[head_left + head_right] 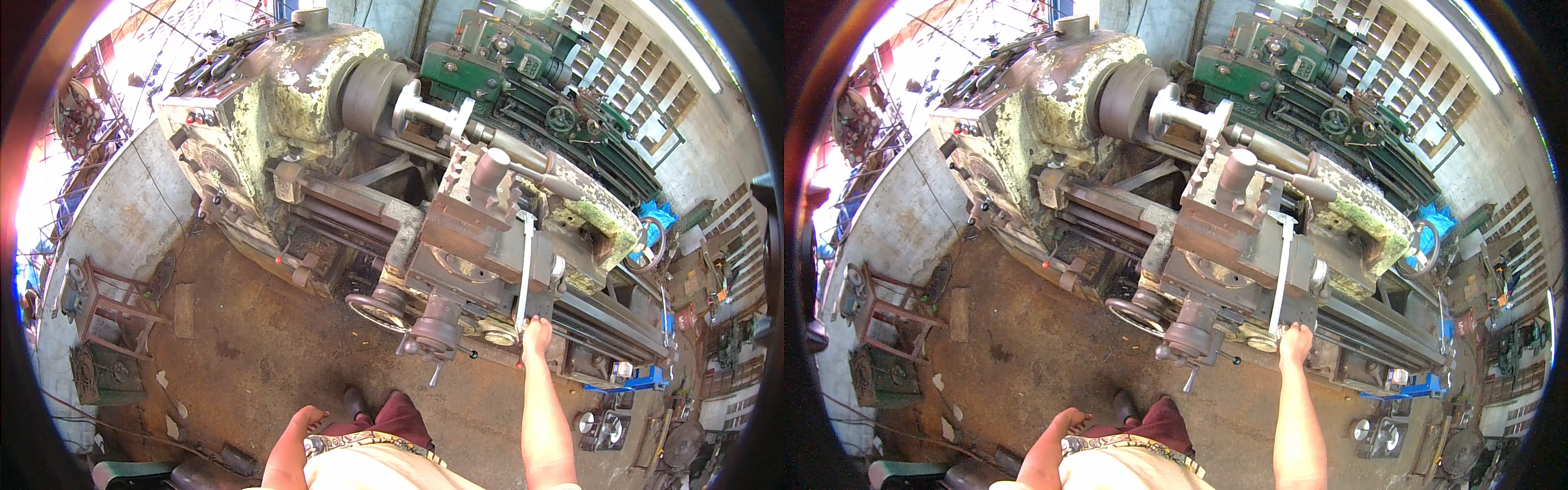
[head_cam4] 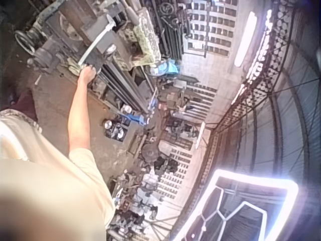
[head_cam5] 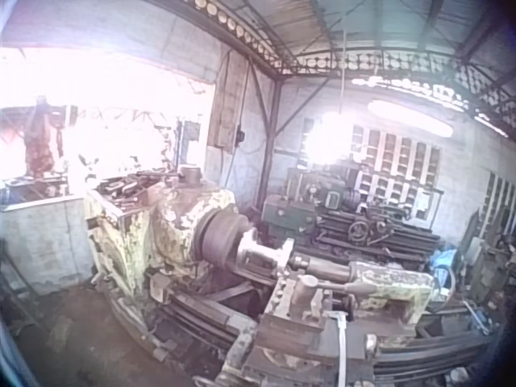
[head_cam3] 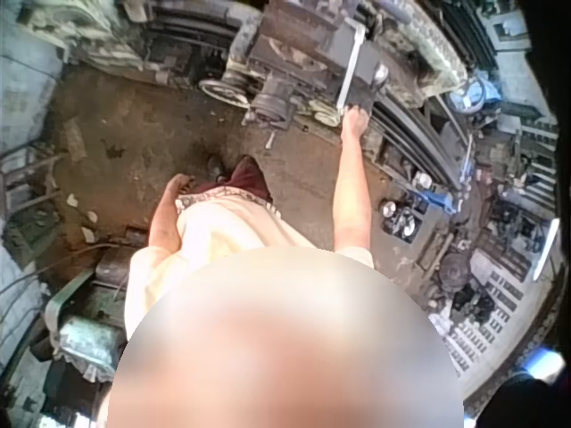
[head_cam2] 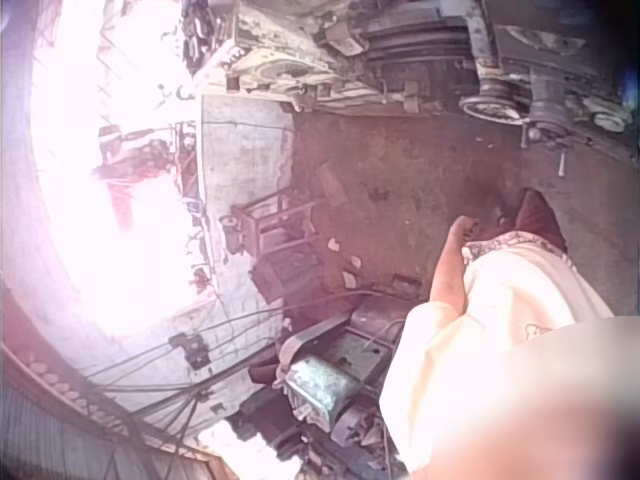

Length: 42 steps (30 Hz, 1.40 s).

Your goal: The person uses a vernier caliper to measure the diameter of a cylindrical metal workpiece mounted on a lathe. They repeatedly position the caliper jaws on the rotating part, read the measurement, and adjust the caliper. The person also operates the lathe's handwheel to move the carriage.

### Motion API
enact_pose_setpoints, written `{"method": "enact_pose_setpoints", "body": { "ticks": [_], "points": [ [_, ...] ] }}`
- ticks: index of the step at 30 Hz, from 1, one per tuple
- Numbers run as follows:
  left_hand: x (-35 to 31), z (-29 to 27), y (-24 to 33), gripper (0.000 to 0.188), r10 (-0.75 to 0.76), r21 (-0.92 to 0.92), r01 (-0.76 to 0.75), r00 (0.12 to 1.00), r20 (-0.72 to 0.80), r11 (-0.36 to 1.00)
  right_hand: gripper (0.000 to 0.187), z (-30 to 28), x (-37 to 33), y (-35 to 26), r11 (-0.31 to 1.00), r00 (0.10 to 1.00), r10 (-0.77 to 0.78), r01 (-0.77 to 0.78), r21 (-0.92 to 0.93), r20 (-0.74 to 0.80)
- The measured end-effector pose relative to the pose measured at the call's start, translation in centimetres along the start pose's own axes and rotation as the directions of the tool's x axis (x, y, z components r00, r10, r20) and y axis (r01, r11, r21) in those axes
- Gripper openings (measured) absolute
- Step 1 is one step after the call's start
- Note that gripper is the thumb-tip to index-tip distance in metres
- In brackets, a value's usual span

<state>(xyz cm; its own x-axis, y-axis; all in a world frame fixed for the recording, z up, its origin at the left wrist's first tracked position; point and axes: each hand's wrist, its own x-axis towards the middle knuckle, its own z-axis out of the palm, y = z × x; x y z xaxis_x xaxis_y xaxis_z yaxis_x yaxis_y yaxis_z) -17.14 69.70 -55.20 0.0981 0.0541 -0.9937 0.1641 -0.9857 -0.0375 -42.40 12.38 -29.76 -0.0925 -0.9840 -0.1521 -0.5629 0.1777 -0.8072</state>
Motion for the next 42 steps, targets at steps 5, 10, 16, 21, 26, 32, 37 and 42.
{"method": "enact_pose_setpoints", "body": {
  "ticks": [5,10,16,21,26,32,37,42],
  "points": [
    [-0.3,0.0,-0.1,0.062,0.054,0.005,-0.054,0.998,-0.021,0.999,0.032,0.2,0.3,0.2,0.997,0.998,-0.051,0.049,-0.059,-0.023],
    [-0.5,0.0,0.0,0.060,0.039,0.033,-0.038,0.999,-0.032,0.999,0.033,0.1,0.2,0.1,0.997,0.999,-0.037,0.036,-0.064,-0.012],
    [-0.1,-0.2,0.0,0.058,0.019,0.050,-0.019,1.000,-0.004,0.999,0.033,0.1,0.1,0.1,0.997,0.999,-0.034,0.033,-0.069,-0.023],
    [-0.2,0.0,0.1,0.052,-0.005,-0.010,0.005,1.000,0.009,1.000,0.033,0.0,-0.2,-0.1,0.999,1.000,-0.025,0.024,-0.030,-0.019],
    [-0.3,0.1,0.1,0.052,0.009,-0.011,-0.009,1.000,0.019,1.000,0.033,-0.2,-1.0,-1.0,0.993,0.997,-0.072,0.068,-0.096,-0.037],
    [1.0,0.2,-0.3,0.053,-0.001,-0.040,0.003,0.999,0.032,0.999,0.030,-0.6,-2.5,-2.8,0.999,0.999,-0.036,0.036,-0.008,-0.016],
    [2.2,0.1,-0.7,0.054,0.000,-0.026,0.002,0.998,0.068,1.000,0.028,-0.7,-3.0,-3.3,0.999,0.999,-0.043,0.043,0.008,-0.022],
    [1.9,-0.3,-0.5,0.060,0.001,-0.014,0.000,0.997,0.078,1.000,0.029,-0.4,-1.8,-2.1,0.999,1.000,0.008,-0.008,0.033,-0.008]
  ]
}}
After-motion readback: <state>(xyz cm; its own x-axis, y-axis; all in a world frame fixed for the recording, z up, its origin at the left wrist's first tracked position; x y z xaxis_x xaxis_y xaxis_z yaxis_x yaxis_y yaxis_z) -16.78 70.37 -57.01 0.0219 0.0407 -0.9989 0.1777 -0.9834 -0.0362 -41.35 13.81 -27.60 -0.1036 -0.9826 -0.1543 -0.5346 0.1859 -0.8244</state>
